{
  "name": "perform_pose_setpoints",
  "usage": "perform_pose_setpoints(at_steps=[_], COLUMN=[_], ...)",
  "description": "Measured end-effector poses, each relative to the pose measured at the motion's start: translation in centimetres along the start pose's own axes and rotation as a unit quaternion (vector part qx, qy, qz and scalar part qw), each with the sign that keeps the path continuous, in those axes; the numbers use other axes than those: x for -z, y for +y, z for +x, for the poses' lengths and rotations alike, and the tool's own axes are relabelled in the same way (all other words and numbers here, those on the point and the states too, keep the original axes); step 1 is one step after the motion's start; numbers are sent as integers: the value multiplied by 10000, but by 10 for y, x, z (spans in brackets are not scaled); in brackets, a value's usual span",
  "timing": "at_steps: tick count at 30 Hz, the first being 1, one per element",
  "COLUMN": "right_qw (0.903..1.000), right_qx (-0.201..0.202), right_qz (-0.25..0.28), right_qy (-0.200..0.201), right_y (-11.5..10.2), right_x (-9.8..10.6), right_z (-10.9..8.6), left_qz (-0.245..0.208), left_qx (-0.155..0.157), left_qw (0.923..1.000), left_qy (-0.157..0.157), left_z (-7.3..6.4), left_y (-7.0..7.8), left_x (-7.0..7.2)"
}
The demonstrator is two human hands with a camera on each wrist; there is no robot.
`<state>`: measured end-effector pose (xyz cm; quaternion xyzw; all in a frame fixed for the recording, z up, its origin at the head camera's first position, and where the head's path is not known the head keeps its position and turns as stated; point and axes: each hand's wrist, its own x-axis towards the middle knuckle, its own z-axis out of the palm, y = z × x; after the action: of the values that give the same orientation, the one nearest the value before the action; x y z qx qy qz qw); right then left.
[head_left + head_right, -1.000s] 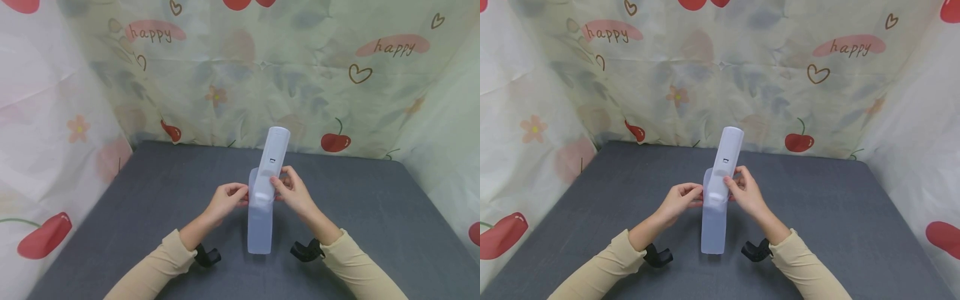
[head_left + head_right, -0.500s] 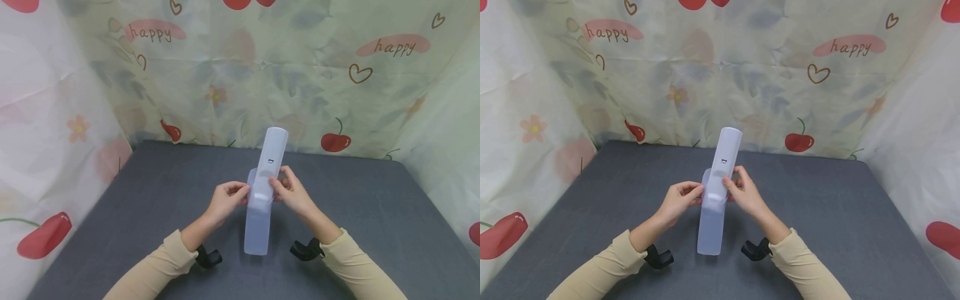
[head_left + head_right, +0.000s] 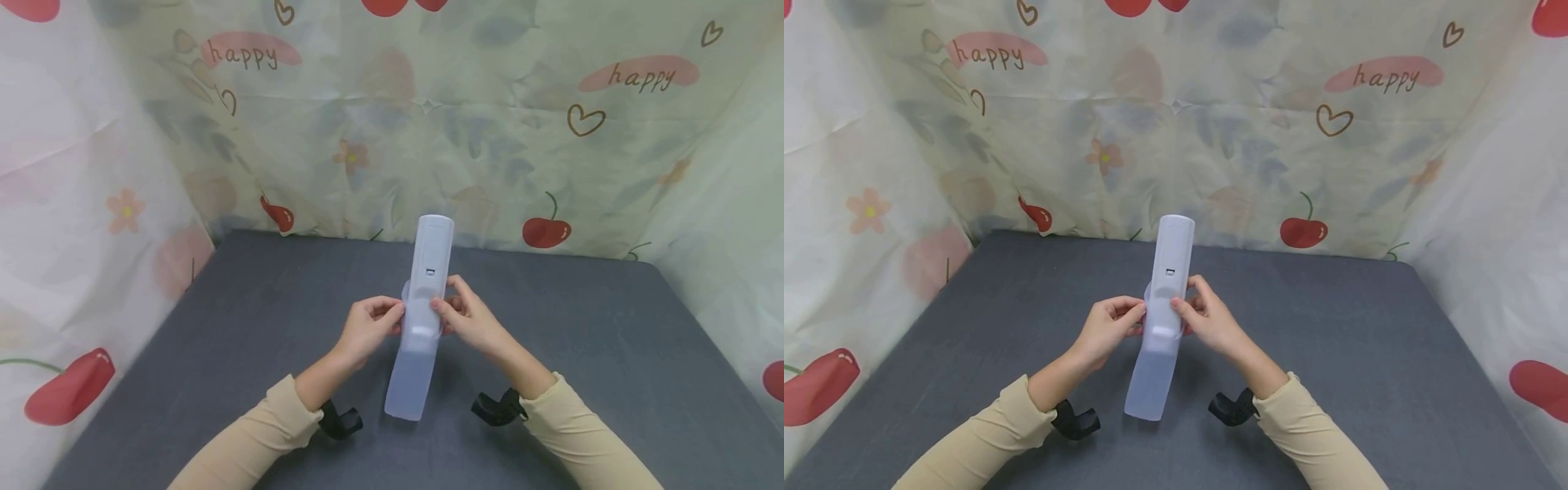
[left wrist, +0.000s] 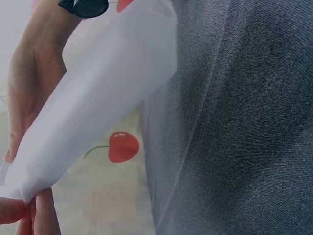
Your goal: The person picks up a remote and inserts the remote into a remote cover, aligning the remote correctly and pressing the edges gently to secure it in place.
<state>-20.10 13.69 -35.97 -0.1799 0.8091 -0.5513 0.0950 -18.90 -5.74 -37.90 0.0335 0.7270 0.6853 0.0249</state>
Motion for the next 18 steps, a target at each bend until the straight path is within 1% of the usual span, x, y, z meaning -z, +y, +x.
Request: perform_pose_setpoints(at_steps=[4, 7, 9, 13, 16, 18], right_qw=[9999, 10000, 9999, 9994, 9989, 9989], right_qx=[102, 32, -50, -105, -49, -27], right_qz=[-65, -86, -83, -99, -154, -162], right_qy=[-71, 1, 83, 312, 431, 438], right_y=[0, 0, 1, 3, 3, 3], right_x=[1, 0, -1, -3, -3, -2], right_z=[-1, -1, -2, -2, -2, -2], left_qz=[70, 154, 163, 44, 86, 179], left_qx=[9, 88, 194, 287, 230, 155], left_qw=[10000, 9997, 9995, 9985, 9973, 9966], left_qy=[-34, -137, -214, -462, -693, -791], left_z=[1, 2, 2, 3, 4, 4], left_y=[0, -1, 0, 3, 5, 6], left_x=[0, 0, 0, 1, 0, 0])
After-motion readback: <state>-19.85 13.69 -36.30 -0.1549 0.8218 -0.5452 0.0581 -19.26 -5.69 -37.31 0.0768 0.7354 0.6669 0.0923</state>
